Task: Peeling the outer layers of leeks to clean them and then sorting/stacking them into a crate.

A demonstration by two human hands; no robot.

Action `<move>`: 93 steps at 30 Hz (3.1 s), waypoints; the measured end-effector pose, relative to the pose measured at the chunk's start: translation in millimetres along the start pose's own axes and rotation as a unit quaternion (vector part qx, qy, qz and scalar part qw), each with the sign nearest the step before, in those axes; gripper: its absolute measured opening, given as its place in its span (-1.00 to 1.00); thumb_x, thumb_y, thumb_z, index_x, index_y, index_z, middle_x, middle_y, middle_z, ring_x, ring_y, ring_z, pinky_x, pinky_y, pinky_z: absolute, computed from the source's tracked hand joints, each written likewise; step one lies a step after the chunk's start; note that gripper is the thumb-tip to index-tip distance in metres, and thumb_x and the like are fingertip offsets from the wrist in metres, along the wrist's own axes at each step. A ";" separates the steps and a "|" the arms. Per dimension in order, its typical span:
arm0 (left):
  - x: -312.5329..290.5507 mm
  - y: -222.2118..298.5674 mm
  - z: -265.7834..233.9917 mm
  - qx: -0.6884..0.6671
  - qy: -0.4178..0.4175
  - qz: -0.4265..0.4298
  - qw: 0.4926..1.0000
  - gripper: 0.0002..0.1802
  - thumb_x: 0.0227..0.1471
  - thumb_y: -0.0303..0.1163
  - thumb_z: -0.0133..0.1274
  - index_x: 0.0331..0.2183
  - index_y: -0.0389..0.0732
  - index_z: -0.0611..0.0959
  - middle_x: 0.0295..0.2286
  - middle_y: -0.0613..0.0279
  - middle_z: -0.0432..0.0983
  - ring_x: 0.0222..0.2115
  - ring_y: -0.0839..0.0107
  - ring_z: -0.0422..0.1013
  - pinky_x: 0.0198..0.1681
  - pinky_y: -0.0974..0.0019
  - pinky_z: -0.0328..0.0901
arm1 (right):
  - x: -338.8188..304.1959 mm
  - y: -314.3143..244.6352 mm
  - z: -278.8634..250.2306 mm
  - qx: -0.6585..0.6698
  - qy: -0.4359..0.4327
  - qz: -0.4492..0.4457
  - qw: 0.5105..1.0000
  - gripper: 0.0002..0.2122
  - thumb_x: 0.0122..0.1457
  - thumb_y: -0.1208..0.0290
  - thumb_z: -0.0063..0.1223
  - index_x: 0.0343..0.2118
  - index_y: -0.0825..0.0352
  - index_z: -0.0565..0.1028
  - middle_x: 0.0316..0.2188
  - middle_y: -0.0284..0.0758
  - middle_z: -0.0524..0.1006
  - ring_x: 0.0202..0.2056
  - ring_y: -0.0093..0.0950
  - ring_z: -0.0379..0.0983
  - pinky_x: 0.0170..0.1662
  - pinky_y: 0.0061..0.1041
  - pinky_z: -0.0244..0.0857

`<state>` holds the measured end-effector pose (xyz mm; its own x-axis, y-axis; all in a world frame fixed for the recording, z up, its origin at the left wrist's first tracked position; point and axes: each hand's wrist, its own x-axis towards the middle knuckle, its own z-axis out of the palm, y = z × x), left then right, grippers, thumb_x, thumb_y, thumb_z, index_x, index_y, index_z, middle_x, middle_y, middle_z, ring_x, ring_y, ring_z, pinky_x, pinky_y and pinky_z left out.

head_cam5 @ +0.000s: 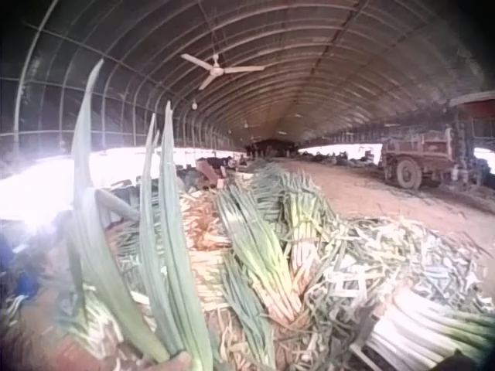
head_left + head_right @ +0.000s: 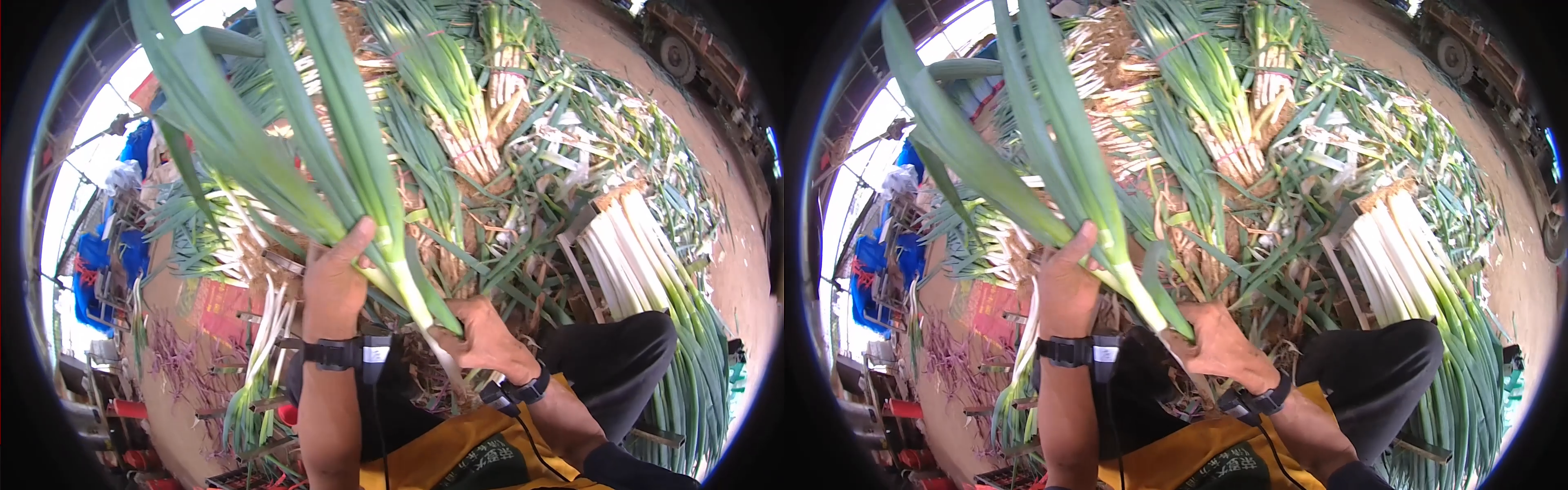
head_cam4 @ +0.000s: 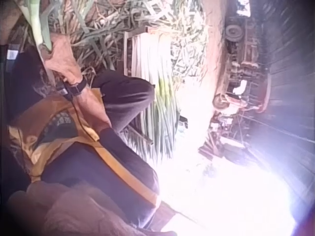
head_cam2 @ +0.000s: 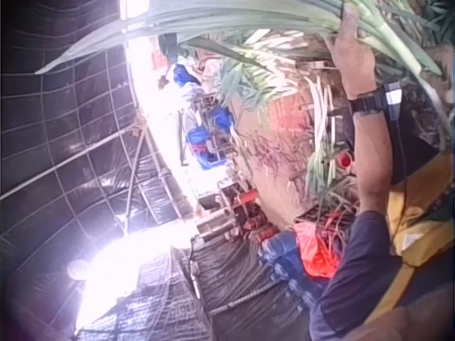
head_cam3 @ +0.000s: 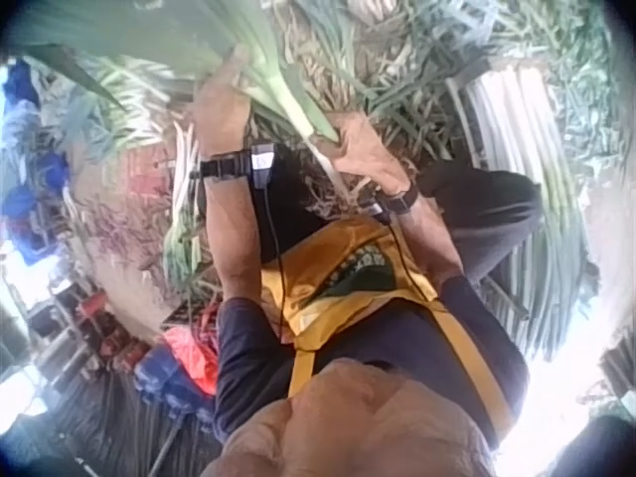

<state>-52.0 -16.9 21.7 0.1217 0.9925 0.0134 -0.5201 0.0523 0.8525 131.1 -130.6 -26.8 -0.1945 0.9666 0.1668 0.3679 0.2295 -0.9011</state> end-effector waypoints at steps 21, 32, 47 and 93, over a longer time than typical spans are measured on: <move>-0.2 -38.9 10.4 -0.042 -0.125 -0.085 0.988 -0.65 0.01 -0.47 0.26 -0.12 -0.15 0.59 -0.31 0.38 0.59 -0.38 0.57 0.46 -0.49 0.50 0.19 | -32.2 37.8 7.0 0.175 0.014 0.123 0.977 -0.95 -0.06 0.63 -0.02 -0.58 0.44 0.48 -0.71 -0.49 0.38 -0.63 -0.70 0.22 -0.56 -0.57 0.12; 1.4 -51.2 17.6 -0.037 -0.120 -0.108 0.986 -0.63 -0.04 -0.34 0.34 -0.17 -0.15 0.60 -0.38 0.44 0.55 -0.49 0.63 0.36 -0.52 0.50 0.15 | -63.1 56.6 35.3 0.351 0.168 0.210 0.897 -0.91 0.24 0.49 0.07 -0.31 0.39 0.56 -0.48 -0.55 0.46 -0.47 -0.73 0.25 -0.38 -0.62 0.18; -1.9 -41.7 16.9 -0.063 -0.124 -0.118 0.983 -0.68 0.02 -0.36 0.29 -0.16 -0.16 0.60 -0.35 0.41 0.56 -0.44 0.61 0.40 -0.48 0.50 0.20 | -48.8 31.2 18.2 0.549 0.089 0.211 0.804 -0.70 0.29 0.30 0.04 -0.18 0.51 0.52 -0.40 -0.12 0.60 -0.43 -0.39 0.54 -0.33 -0.46 0.42; 0.3 -12.0 -4.5 0.011 0.132 -0.007 0.991 -0.60 -0.09 -0.58 0.26 -0.16 -0.26 0.52 -0.39 0.16 0.58 -0.45 0.27 0.54 -0.53 0.38 0.23 | -41.2 31.0 11.6 -0.044 0.068 -0.123 0.989 -0.84 0.14 0.38 0.18 -0.29 0.35 0.52 -0.58 -0.17 0.46 -0.51 -0.10 0.43 -0.43 -0.31 0.33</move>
<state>-49.5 -16.8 9.1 -0.0991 0.9861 -0.1336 -0.5008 0.0666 0.8630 139.9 -164.6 -66.2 -0.1653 0.8851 0.4351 0.4033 0.4632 -0.7892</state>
